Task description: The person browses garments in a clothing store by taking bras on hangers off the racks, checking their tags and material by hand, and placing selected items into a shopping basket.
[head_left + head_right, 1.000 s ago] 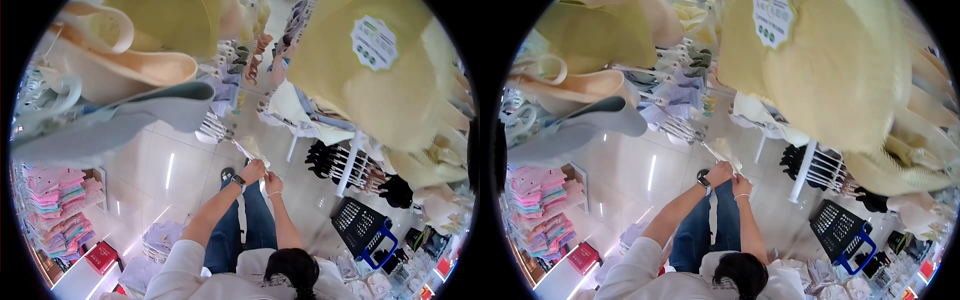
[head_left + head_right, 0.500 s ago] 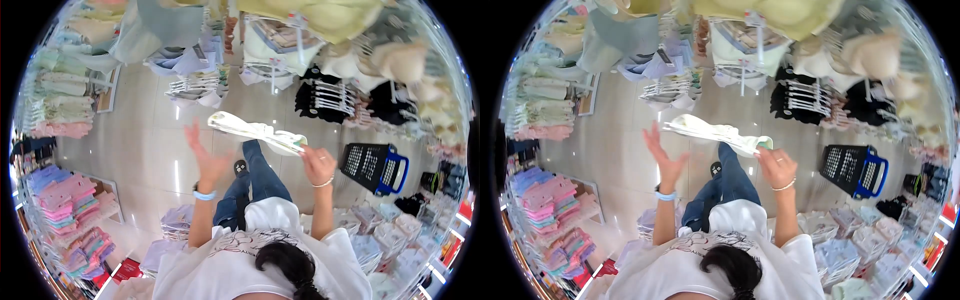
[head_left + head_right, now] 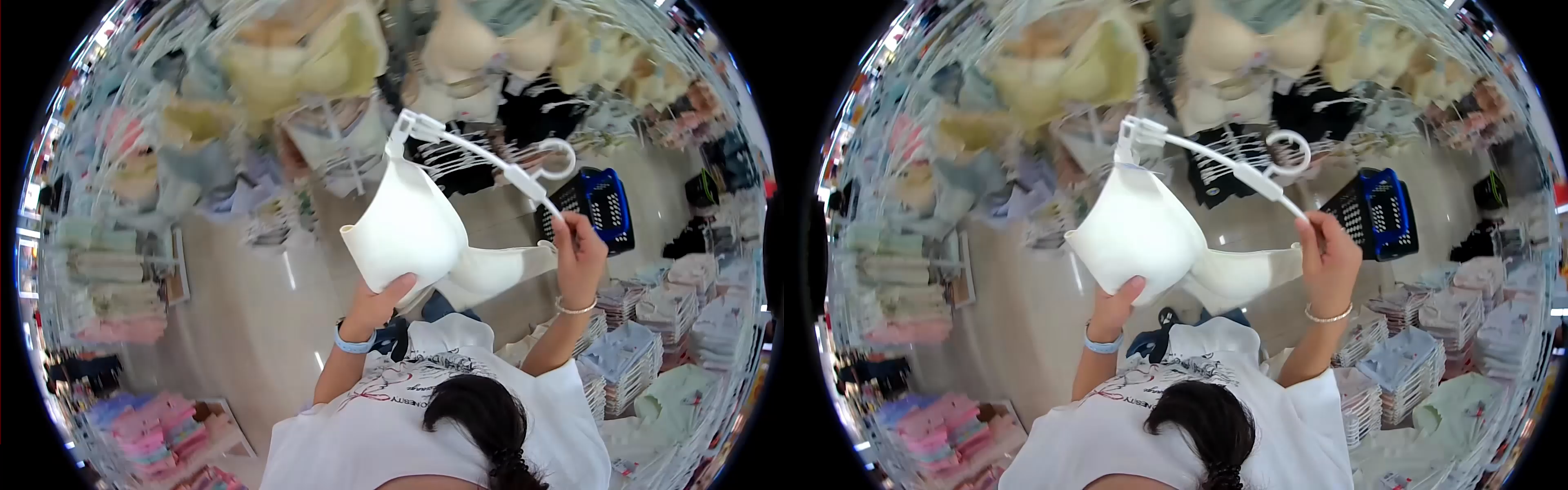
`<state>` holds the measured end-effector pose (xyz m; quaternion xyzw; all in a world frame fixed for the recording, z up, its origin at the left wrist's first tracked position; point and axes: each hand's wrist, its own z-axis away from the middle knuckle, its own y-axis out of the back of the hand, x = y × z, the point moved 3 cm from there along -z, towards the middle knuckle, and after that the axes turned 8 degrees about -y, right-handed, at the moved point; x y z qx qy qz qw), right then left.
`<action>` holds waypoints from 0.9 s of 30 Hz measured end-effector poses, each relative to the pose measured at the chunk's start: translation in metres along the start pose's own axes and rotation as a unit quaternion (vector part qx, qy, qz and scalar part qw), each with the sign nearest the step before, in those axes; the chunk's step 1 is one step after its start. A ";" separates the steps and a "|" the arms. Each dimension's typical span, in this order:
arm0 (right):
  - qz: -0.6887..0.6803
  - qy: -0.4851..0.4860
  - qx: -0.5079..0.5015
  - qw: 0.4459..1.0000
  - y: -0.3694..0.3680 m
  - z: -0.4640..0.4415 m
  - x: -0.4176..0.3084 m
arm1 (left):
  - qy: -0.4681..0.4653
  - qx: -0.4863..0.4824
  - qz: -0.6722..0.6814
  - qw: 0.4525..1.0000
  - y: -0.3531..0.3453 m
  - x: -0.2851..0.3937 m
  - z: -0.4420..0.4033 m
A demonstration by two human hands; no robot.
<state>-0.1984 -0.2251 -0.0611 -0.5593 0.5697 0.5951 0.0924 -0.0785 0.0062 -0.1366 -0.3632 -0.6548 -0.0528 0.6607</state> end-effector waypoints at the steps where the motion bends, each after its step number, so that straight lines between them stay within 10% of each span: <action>1: 0.002 -0.005 0.020 1.000 0.015 0.002 0.014 | 0.024 -0.005 -0.017 1.000 -0.019 -0.010 -0.008; 9: -0.027 -0.133 -0.105 0.985 0.083 0.031 0.105 | 0.062 -0.140 0.081 0.985 -0.150 -0.085 -0.024; 17: -0.516 -0.179 -0.164 0.822 0.072 0.042 0.131 | 0.226 -0.039 0.090 0.969 -0.232 -0.109 -0.029; 20: -0.504 -0.179 -0.200 0.821 0.066 0.045 0.162 | 0.225 -0.117 0.098 0.962 -0.251 -0.119 -0.036; 24: -0.541 -0.216 -0.103 0.806 0.077 0.020 0.161 | 0.186 -0.321 -0.129 0.919 -0.271 -0.125 -0.050; 27: -0.492 -0.291 -0.044 0.819 0.096 -0.008 0.175 | 0.126 -0.299 0.007 0.946 -0.276 -0.130 -0.079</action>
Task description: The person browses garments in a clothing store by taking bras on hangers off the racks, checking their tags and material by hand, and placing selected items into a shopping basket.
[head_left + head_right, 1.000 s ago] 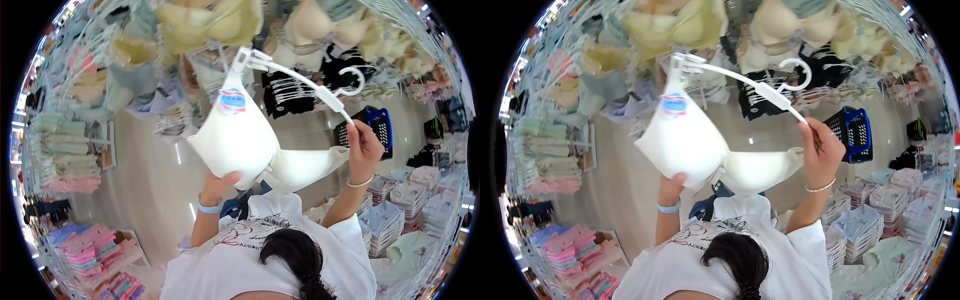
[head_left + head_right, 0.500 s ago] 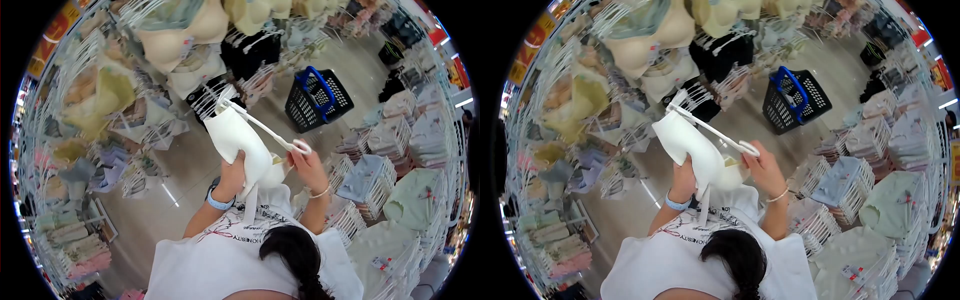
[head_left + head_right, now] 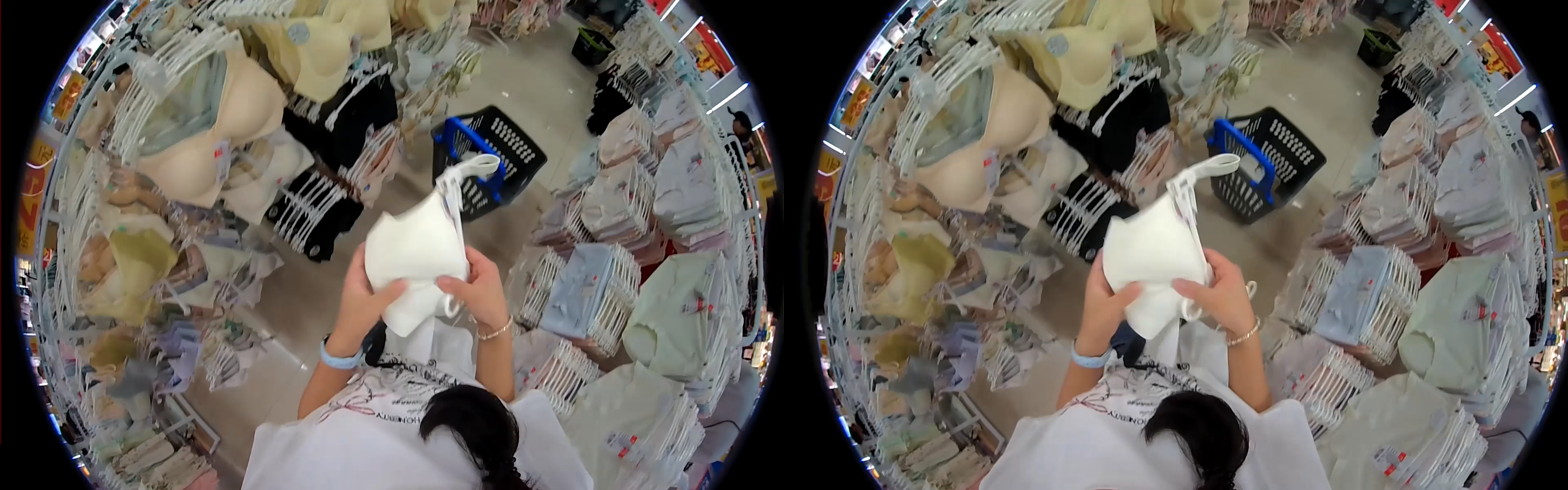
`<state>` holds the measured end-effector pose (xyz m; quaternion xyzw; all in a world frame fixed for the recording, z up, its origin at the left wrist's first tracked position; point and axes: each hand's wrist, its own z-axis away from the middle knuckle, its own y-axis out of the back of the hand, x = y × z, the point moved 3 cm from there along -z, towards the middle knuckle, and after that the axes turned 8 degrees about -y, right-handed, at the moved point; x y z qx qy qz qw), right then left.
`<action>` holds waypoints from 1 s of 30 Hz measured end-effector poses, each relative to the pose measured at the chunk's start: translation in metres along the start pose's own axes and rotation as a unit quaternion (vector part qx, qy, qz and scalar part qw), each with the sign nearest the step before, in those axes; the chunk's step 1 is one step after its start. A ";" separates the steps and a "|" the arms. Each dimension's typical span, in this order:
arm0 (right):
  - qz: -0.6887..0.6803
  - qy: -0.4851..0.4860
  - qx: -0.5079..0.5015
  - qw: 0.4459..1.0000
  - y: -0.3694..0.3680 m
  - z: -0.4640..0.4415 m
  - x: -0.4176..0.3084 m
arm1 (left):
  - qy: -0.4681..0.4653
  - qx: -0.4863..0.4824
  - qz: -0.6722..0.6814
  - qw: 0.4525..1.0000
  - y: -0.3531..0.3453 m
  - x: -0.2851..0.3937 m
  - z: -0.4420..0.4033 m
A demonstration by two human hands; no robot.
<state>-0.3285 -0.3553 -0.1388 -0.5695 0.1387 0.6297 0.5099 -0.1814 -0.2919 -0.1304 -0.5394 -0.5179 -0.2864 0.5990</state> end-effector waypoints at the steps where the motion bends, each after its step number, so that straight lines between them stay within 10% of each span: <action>1: 0.045 0.007 0.040 0.998 0.006 -0.005 -0.008 | -0.009 -0.032 0.085 0.996 0.005 0.003 -0.015; 8: 0.174 0.041 0.129 0.975 0.026 -0.037 -0.076 | -0.108 -0.249 -0.107 0.956 -0.037 0.004 -0.117; 12: 0.181 -0.002 0.198 0.963 0.037 -0.052 -0.098 | 0.046 -0.227 -0.025 0.972 -0.071 -0.036 -0.155; 22: 0.314 -0.015 0.226 0.922 0.065 -0.084 -0.116 | -0.070 -0.257 0.029 0.963 -0.093 -0.020 -0.237; 26: 0.041 -0.062 0.117 0.990 0.082 -0.079 -0.132 | 0.129 -0.208 0.109 0.963 -0.100 -0.032 -0.253; 30: -0.244 0.080 -0.054 0.965 0.104 -0.075 -0.151 | 0.138 -0.171 0.175 0.960 -0.108 -0.029 -0.263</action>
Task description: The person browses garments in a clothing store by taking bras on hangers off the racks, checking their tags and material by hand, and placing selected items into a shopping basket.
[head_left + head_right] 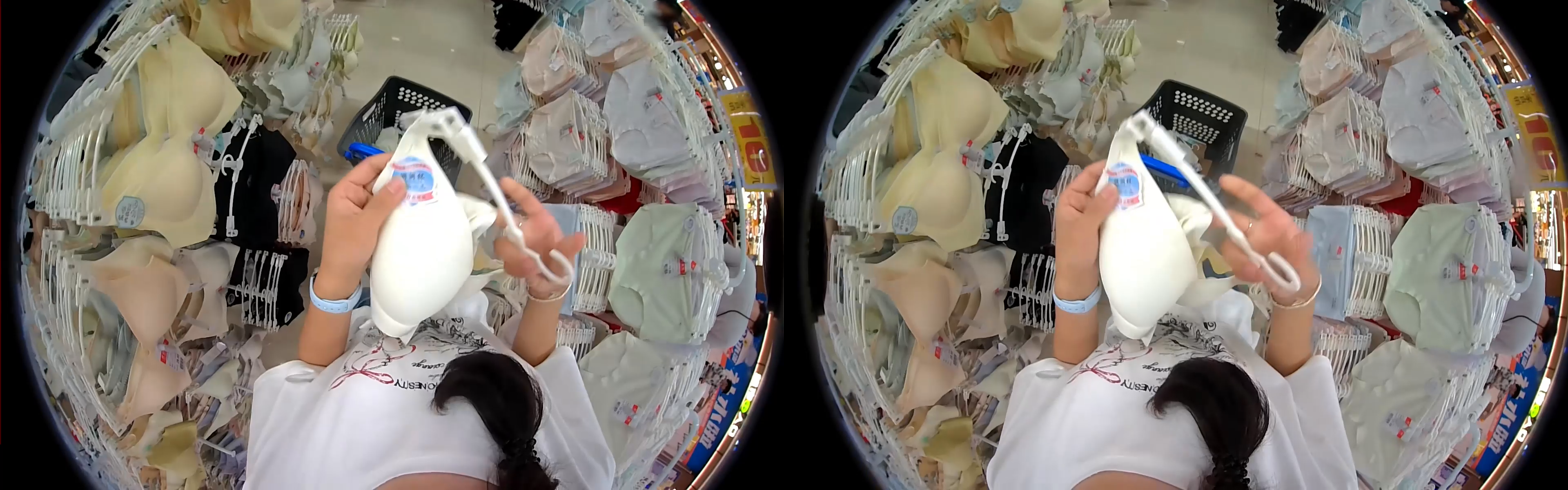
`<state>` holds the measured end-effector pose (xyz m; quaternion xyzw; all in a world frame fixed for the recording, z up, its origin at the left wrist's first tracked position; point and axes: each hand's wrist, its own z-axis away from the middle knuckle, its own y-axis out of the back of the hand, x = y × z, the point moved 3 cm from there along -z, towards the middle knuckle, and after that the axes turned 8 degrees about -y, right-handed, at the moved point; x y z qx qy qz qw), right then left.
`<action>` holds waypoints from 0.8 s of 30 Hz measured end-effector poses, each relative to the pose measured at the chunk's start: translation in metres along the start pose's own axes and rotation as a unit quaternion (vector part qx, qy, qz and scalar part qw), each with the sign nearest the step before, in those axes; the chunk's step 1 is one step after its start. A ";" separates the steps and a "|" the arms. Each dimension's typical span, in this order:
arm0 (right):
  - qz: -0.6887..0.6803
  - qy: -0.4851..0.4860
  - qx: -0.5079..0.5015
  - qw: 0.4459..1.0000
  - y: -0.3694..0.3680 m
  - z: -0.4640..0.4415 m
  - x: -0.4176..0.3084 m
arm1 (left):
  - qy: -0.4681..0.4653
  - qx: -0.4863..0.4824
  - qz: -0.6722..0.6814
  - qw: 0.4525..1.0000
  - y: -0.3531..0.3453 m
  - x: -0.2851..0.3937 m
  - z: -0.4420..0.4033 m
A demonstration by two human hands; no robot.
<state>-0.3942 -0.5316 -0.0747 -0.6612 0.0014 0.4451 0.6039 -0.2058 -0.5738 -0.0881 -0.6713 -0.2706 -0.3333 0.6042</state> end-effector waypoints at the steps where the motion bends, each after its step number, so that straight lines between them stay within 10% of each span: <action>1: -0.083 -0.003 -0.034 0.996 0.004 0.000 -0.004 | -0.026 -0.049 -0.069 0.996 0.002 -0.001 -0.003; 8: -0.178 0.030 -0.150 0.972 0.003 -0.031 -0.044 | 0.008 -0.149 0.401 0.904 0.027 -0.093 -0.017; 15: -0.095 0.044 -0.124 0.987 0.082 -0.059 -0.126 | 0.094 -0.031 0.063 0.993 0.008 -0.138 0.007; 24: 0.251 0.025 0.055 0.966 0.140 -0.081 -0.148 | 0.047 0.018 -0.038 0.998 -0.067 -0.128 -0.067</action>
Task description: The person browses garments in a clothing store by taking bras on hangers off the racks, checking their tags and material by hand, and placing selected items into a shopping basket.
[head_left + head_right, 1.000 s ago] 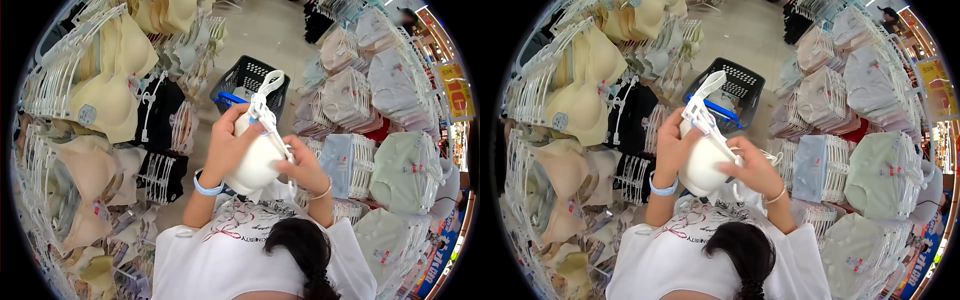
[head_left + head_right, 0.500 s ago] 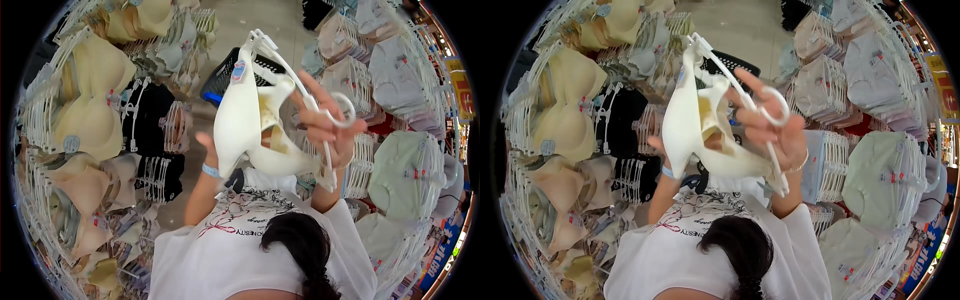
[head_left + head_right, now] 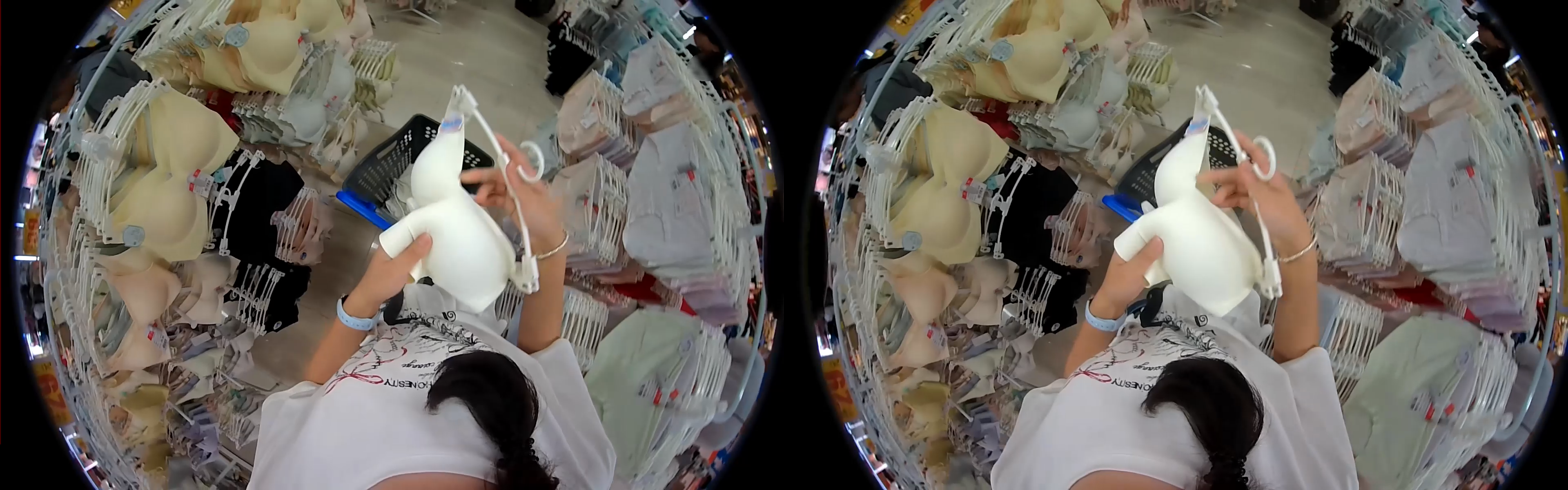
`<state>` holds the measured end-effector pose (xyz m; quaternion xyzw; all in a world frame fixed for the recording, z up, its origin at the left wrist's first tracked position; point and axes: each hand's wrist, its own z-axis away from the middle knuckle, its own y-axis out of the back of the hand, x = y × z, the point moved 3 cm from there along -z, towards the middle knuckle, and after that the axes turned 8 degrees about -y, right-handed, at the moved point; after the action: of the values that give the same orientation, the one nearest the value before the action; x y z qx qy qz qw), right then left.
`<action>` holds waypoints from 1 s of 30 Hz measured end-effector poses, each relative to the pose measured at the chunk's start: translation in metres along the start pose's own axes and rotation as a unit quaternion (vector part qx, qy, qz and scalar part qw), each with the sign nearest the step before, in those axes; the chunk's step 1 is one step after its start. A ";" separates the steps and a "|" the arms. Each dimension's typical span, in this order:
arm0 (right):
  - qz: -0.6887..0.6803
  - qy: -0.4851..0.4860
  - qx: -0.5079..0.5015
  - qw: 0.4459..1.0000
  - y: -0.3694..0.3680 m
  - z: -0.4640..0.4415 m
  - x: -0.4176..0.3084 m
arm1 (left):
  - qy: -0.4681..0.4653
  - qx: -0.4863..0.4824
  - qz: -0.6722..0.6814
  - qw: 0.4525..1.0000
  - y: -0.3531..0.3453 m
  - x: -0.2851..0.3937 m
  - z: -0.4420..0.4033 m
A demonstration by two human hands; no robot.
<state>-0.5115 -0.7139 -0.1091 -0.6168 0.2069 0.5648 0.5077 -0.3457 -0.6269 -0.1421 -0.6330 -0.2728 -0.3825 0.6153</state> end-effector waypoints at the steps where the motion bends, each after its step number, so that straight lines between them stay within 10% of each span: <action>1: 0.033 0.011 -0.022 0.999 0.008 -0.004 0.009 | -0.044 -0.002 -0.024 0.999 -0.005 -0.001 -0.005; 8: -0.002 -0.031 -0.171 0.985 0.025 -0.011 0.023 | -0.056 0.075 0.081 0.992 -0.032 0.001 -0.025; 18: -0.177 -0.072 -0.179 0.965 0.025 -0.045 -0.021 | -0.025 -0.083 -0.205 0.975 -0.009 -0.001 -0.023; 22: -0.215 -0.101 -0.245 0.940 0.028 -0.037 -0.040 | -0.001 0.002 0.241 0.971 0.002 -0.036 -0.038; 30: -0.410 -0.103 -0.452 0.785 0.021 -0.031 -0.068 | 0.007 -0.016 0.141 0.990 -0.022 -0.026 -0.069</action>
<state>-0.5329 -0.7713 -0.0602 -0.7408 -0.3979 0.3927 0.3724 -0.3883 -0.6898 -0.1541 -0.6724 -0.1702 -0.3008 0.6546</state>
